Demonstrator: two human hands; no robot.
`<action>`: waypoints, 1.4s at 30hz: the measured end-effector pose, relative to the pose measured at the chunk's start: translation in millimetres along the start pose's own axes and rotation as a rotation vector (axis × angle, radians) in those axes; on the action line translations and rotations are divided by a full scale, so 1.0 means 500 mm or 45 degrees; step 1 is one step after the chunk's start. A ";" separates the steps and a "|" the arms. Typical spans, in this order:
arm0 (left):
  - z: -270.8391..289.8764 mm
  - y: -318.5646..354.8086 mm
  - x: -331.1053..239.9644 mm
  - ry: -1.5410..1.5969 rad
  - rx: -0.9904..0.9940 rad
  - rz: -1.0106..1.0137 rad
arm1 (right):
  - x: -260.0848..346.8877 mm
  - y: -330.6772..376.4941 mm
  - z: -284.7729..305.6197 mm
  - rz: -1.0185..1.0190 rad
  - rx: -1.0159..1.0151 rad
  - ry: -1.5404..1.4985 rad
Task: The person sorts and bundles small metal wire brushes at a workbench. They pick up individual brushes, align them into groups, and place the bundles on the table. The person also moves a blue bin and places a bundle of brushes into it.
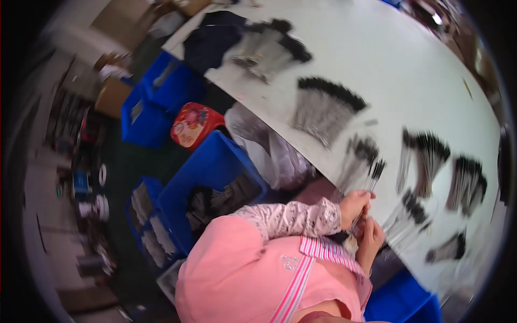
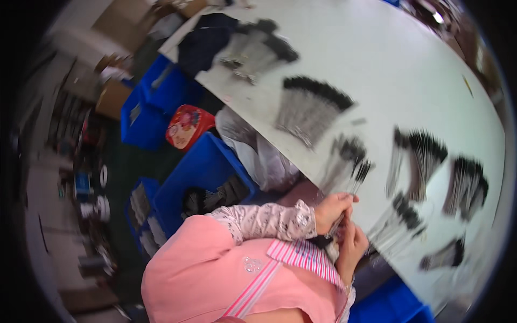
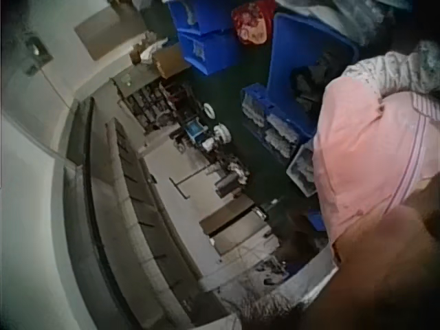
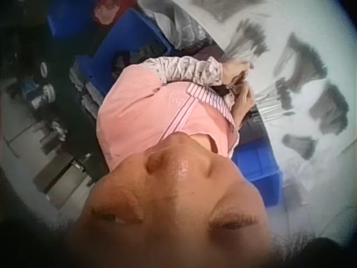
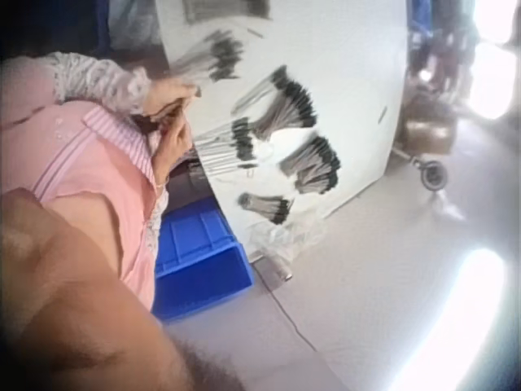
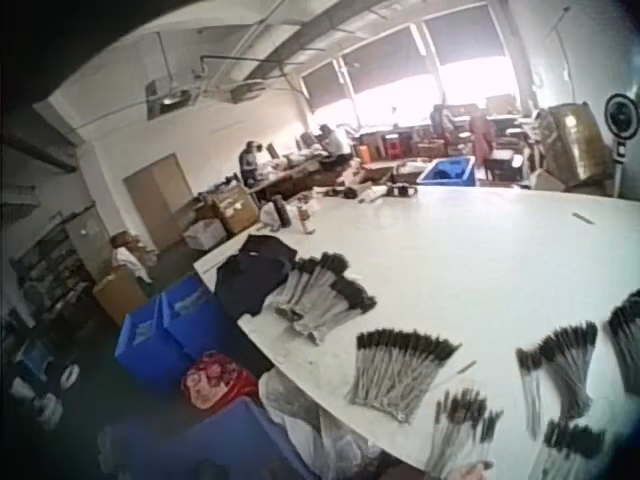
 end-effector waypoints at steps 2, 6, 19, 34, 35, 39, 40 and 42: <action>0.017 0.046 -0.020 0.206 -0.021 -0.143 | -0.013 -0.005 -0.007 0.155 0.057 0.046; -0.001 0.091 -0.023 -0.026 0.430 -0.283 | 0.003 -0.028 -0.022 0.218 0.133 -0.192; 0.514 0.203 0.056 -0.430 -1.593 -1.580 | -0.002 0.022 -0.063 -0.015 0.508 -0.267; 0.453 0.414 0.372 0.168 -2.142 -1.279 | -0.011 0.007 -0.163 -0.137 1.076 -0.279; 0.442 0.428 0.377 0.117 -2.195 -1.273 | -0.008 0.011 -0.166 -0.149 1.094 -0.314; 0.433 0.445 0.390 0.092 -2.144 -1.206 | 0.005 0.015 -0.174 -0.138 1.096 -0.408; 0.434 0.447 0.382 0.032 -2.130 -1.218 | 0.014 0.020 -0.175 -0.099 1.079 -0.414; 0.439 0.437 0.361 -0.091 -2.087 -1.348 | -0.001 0.018 -0.173 -0.073 0.992 -0.476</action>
Point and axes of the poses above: each hand's wrist, its own y-axis away from the middle knuckle, its own z-axis out of the back of the hand, x = y × z, the point moved 3 cm from there along -y, towards the middle knuckle, and after that the axes turned 7 degrees about z, right-handed, at the moved point
